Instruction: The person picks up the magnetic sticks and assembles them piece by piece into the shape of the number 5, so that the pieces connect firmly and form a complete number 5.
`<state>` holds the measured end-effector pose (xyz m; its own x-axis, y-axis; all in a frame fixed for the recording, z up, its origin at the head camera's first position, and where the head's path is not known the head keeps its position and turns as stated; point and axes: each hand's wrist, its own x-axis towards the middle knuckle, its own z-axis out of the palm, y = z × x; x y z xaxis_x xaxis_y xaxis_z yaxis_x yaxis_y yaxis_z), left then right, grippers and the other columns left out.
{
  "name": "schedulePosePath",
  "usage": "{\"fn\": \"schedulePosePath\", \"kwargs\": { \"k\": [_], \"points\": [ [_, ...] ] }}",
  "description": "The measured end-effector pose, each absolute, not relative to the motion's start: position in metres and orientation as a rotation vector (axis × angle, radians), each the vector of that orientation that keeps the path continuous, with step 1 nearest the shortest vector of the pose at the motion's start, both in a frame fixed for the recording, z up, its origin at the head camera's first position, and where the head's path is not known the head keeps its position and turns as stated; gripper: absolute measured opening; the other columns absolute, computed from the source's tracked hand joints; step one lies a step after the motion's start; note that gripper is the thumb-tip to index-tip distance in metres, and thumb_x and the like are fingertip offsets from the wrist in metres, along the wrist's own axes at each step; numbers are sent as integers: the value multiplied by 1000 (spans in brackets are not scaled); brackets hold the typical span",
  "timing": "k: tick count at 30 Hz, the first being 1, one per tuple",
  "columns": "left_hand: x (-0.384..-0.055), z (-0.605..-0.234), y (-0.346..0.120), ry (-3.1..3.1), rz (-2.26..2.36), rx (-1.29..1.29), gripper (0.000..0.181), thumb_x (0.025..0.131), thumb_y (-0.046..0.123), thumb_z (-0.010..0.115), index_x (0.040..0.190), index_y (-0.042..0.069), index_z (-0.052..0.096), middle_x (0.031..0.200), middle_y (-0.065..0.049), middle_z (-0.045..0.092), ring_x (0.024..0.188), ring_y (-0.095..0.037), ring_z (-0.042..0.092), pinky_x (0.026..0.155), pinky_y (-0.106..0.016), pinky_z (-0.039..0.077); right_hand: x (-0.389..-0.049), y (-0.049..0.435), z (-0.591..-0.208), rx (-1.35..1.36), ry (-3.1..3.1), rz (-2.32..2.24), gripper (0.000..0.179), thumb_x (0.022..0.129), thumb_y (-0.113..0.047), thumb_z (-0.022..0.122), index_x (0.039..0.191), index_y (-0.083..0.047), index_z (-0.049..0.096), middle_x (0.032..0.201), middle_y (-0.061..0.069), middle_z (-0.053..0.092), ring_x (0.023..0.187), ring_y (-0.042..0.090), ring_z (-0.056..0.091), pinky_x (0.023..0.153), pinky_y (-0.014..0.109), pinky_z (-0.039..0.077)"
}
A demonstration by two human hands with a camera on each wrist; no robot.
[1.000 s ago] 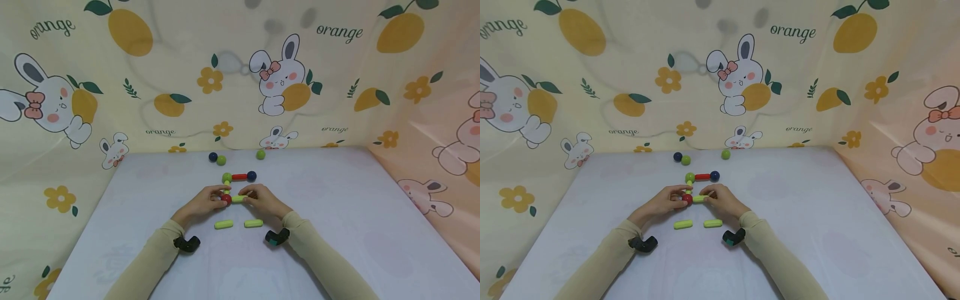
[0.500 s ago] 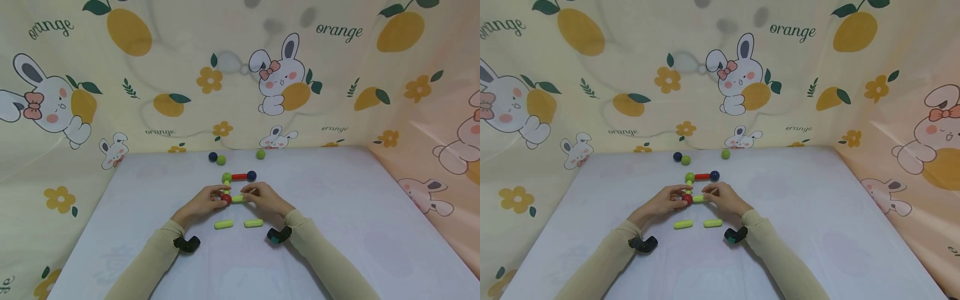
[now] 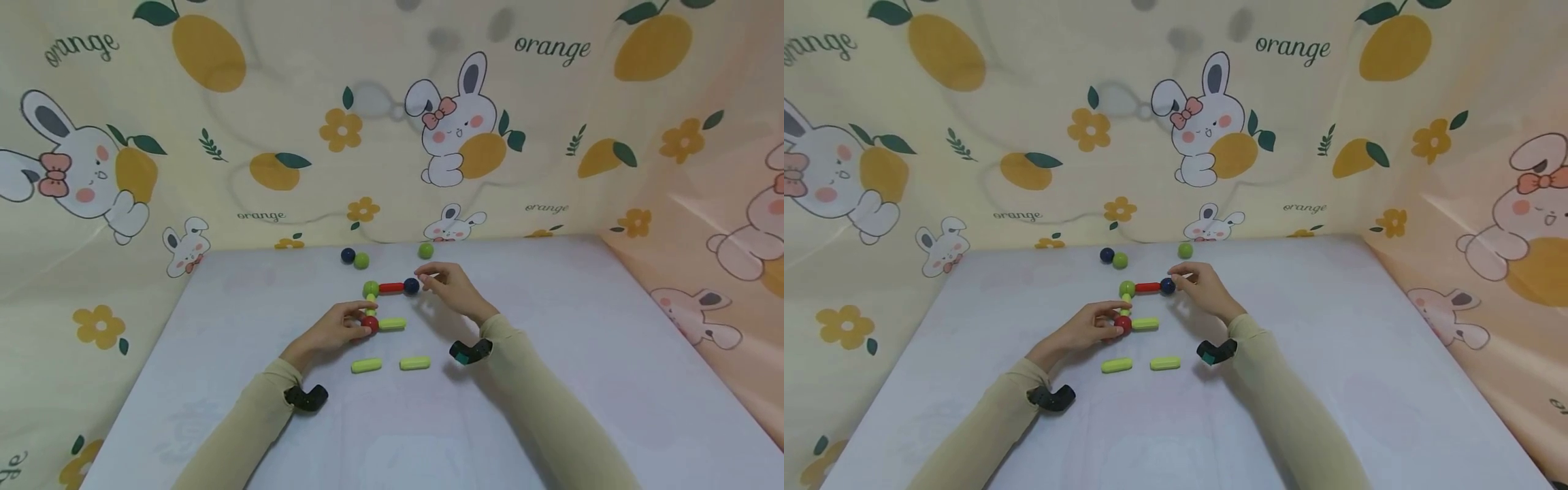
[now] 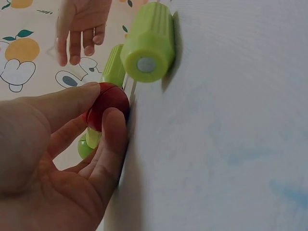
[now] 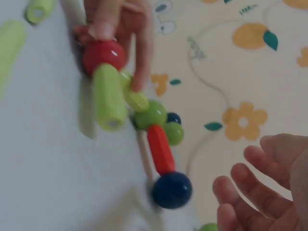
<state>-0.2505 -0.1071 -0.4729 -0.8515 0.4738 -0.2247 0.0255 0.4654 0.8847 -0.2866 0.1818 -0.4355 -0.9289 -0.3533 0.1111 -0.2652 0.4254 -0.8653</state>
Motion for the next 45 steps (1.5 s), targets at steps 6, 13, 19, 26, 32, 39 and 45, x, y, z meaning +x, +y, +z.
{"fn": "schedulePosePath", "kwargs": {
  "k": [6,13,19,26,32,39,45],
  "points": [
    [-252,-475,-108,2261,1373,435,48,99,14,65,146,18,53,130,-15,59,90,-17,58,77,-24,50,-314,195,-429,-448,2636,-1608,34,105,-15,52,131,5,61,135,25,61,103,45,64,81,32,53],
    [-251,-477,-107,2253,1381,385,48,99,13,65,145,20,54,129,-13,60,89,-17,59,77,-24,50,-342,204,-436,-332,2697,-1578,37,105,-13,51,137,4,56,142,25,56,116,45,62,84,29,52],
    [-251,-474,-104,2271,1364,371,47,99,15,65,144,21,55,128,-13,61,87,-17,58,76,-24,49,-360,202,-452,-276,2694,-1579,44,103,-10,52,146,-1,50,151,25,46,127,44,54,106,49,45],
    [-252,-472,-105,2271,1371,343,48,98,14,66,144,24,55,128,-12,61,84,-16,58,75,-25,49,-376,193,-462,-352,2752,-1256,58,101,-9,52,157,-9,35,165,20,26,150,43,29,122,58,26],
    [-252,-478,-106,2262,1375,363,48,98,14,66,144,22,55,126,-12,61,84,-16,57,75,-25,49,-381,188,-472,-470,2823,-1056,55,98,-1,56,151,-1,41,158,23,39,148,42,35,124,53,26],
    [-250,-476,-106,2271,1372,364,48,98,14,66,144,23,55,129,-13,60,88,-16,59,78,-24,50,-366,195,-479,-396,2860,-1096,45,98,-7,58,143,-4,52,148,21,52,141,39,46,120,51,34],
    [-251,-476,-106,2273,1367,376,48,98,13,65,145,20,54,130,-14,60,83,-15,59,76,-24,50,-349,204,-474,-372,2811,-1217,42,98,-8,61,139,-3,52,141,26,54,127,41,55,111,53,44]
  ]
}}
